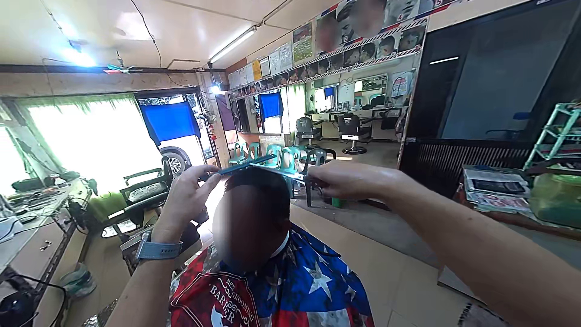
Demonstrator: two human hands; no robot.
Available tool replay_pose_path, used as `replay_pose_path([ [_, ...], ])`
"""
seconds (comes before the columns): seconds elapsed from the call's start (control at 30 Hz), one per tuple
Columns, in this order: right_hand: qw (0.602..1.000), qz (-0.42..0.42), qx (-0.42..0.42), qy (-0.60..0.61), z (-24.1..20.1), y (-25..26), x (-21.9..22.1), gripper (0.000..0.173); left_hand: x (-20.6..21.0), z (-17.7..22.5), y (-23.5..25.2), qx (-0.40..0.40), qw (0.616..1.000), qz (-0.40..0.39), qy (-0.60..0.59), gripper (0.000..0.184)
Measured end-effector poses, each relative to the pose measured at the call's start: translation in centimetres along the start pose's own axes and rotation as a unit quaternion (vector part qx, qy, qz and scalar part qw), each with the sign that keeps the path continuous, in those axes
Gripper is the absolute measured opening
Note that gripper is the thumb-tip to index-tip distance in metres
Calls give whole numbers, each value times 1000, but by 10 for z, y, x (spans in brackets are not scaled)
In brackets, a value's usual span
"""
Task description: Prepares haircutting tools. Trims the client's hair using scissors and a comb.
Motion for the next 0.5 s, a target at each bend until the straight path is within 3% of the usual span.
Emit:
replay_pose_path([
  [0.07,1000,2,0,-8,3,-9,-14,20,-3,2,-19,6,999,-25,-40,30],
  [0.17,999,-38,8,-16,10,-20,-33,14,4,5,-42,45,986,-141,-82,30],
  [0.23,998,-56,15,-16,10,-23,-41,13,2,-2,-41,67,988,-122,-71,28],
  [0.37,995,-80,43,-39,5,-25,-52,18,-19,-6,-33,41,999,16,-21,29],
  [0.4,994,-87,47,-49,7,-26,-53,20,-20,-2,-35,50,998,9,-29,28],
  [0.5,994,-92,15,-54,17,-29,-53,18,-9,2,-44,80,987,-113,-79,26],
])
Point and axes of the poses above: each hand's wrist, its own y-axis towards the middle knuckle, its own x-axis out of the palm, z = x × y, the point moved 5 cm from there along y, towards the middle knuckle, and after that the axes turned 9 degrees about -y, right-handed, at the moved point
